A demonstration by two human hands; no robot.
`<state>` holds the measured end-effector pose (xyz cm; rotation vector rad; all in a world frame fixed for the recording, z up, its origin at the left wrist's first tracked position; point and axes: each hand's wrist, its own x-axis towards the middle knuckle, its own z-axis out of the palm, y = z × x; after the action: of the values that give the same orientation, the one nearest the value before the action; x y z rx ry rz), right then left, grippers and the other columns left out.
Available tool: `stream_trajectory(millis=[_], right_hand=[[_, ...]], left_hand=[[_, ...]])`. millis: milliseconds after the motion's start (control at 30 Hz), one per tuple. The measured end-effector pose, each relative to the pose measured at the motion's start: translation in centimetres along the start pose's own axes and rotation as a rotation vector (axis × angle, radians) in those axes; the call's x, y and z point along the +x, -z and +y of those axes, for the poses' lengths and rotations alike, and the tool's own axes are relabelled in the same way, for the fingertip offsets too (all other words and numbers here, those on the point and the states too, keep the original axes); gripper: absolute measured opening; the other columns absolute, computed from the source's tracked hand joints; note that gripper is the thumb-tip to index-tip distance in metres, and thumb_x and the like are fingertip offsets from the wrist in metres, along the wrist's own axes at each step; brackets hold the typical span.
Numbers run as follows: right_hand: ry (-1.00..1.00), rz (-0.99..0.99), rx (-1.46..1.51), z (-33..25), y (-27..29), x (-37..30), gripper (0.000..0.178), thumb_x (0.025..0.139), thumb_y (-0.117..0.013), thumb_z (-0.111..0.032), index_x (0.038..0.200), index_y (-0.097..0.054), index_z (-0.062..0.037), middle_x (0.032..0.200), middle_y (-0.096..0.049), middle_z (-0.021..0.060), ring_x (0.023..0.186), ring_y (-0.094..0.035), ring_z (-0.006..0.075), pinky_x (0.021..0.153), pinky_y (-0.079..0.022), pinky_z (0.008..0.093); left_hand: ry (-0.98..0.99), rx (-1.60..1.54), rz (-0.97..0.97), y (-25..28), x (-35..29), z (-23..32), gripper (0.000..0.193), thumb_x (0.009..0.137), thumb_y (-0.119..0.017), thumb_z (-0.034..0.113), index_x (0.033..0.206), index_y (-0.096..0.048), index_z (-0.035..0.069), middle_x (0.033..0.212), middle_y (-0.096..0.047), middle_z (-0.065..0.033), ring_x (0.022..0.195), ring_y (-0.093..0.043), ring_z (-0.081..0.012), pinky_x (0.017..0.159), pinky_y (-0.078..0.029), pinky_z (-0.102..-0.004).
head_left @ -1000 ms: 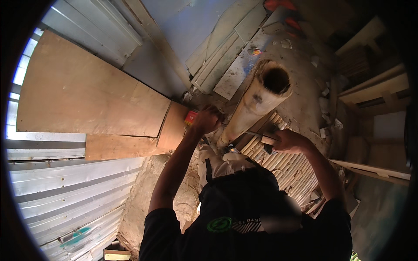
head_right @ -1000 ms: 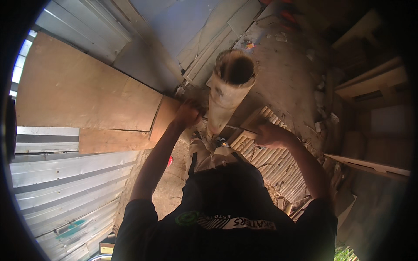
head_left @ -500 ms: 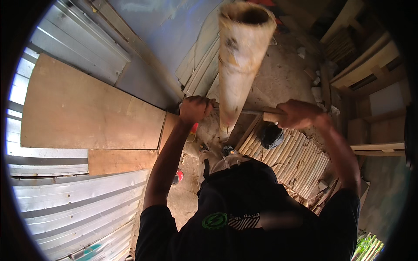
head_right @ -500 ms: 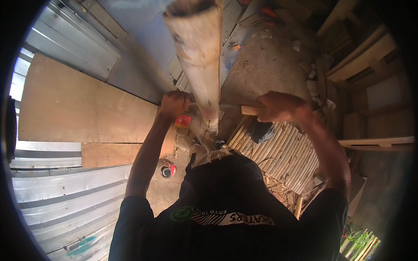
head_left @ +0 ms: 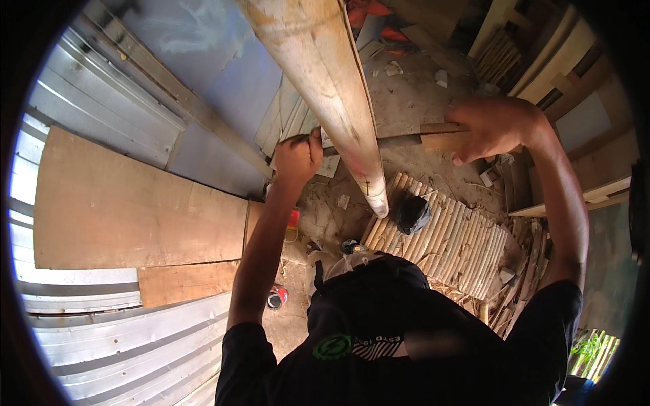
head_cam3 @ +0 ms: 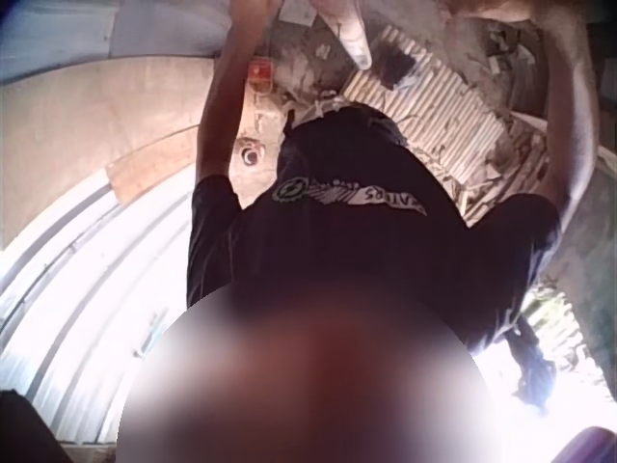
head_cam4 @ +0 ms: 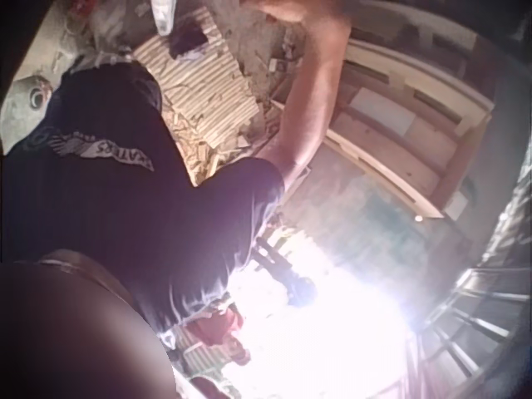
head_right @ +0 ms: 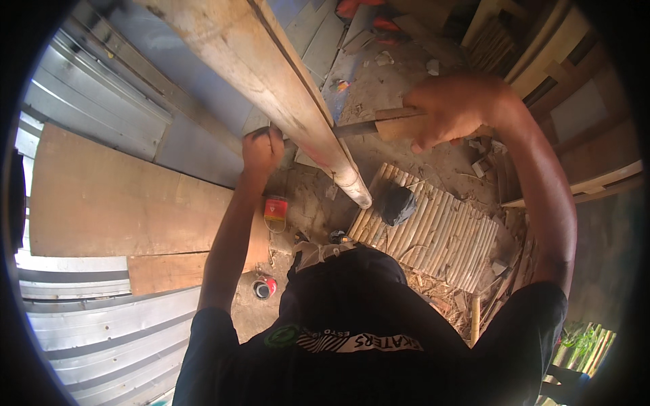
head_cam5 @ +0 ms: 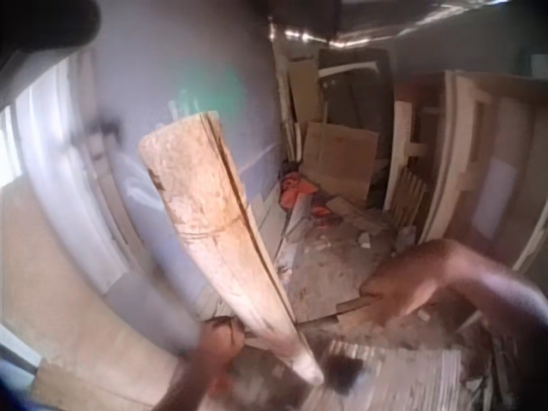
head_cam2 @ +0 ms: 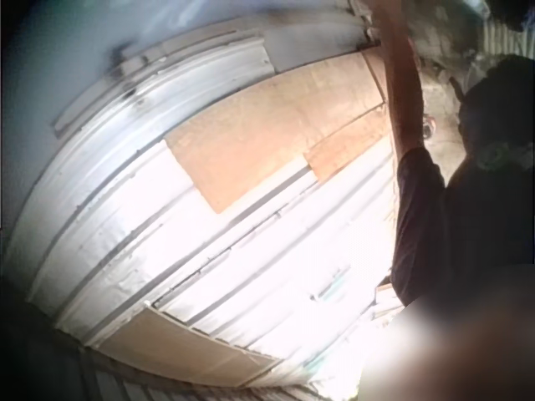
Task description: The person uses a machete to split a long bamboo pole lengthwise. They first make an initial cut, then use a wooden wedge and the machete to drive the split further. Finally, they use a knife to separate the two halves of the bamboo pole.
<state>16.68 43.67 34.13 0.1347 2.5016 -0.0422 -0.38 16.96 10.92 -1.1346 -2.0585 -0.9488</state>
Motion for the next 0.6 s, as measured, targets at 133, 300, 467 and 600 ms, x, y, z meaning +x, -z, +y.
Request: stream_trajectory(millis=[133, 300, 467, 600], right_hand=[[-0.009, -0.005, -0.041, 0.6, -2.8, 0.5, 0.058, 0.077, -0.079, -0.040, 0.116, -0.063, -0.0004, 0.097, -0.068, 0.0185, 0.095, -0.067, 0.0314, 0.084, -0.053, 0.0436], [0.058, 0.238, 0.003, 2.8, -5.9, -0.6, 0.061, 0.075, -0.080, -0.040, 0.117, -0.063, -0.0004, 0.109, -0.064, 0.0179, 0.105, -0.063, 0.0313, 0.090, -0.050, 0.0432], [0.035, 0.252, 0.022, 3.6, -5.6, -0.2, 0.060, 0.074, -0.080, -0.040, 0.116, -0.064, -0.0005, 0.107, -0.064, 0.0170, 0.104, -0.062, 0.0329, 0.090, -0.050, 0.0439], [0.082, 0.319, -0.042, 1.7, -4.6, 0.4, 0.054, 0.074, -0.079, -0.039, 0.109, -0.066, -0.0001, 0.099, -0.065, 0.0175, 0.100, -0.063, 0.0326, 0.091, -0.050, 0.0433]], left_hand=[[-0.085, -0.083, -0.026, -2.3, -1.6, 1.0, 0.041, 0.094, -0.055, 0.017, 0.055, -0.055, 0.004, 0.052, -0.055, -0.0150, 0.043, -0.054, -0.0332, 0.043, -0.043, -0.0407], [-0.039, -0.034, -0.129, -3.5, -0.4, 1.9, 0.047, 0.099, -0.049, 0.026, 0.060, -0.057, 0.002, 0.057, -0.056, -0.0172, 0.050, -0.055, -0.0369, 0.050, -0.046, -0.0445], [0.474, -0.760, 0.041, 0.4, 7.2, 5.2, 0.076, 0.103, -0.024, 0.060, 0.121, -0.059, -0.004, 0.124, -0.062, -0.0232, 0.120, -0.057, -0.0345, 0.104, -0.040, -0.0454], [0.311, -1.243, 0.193, 4.0, 14.9, 8.3, 0.114, 0.085, -0.046, 0.081, 0.148, -0.021, -0.012, 0.155, -0.026, -0.0268, 0.142, -0.031, -0.0358, 0.114, -0.030, -0.0440]])
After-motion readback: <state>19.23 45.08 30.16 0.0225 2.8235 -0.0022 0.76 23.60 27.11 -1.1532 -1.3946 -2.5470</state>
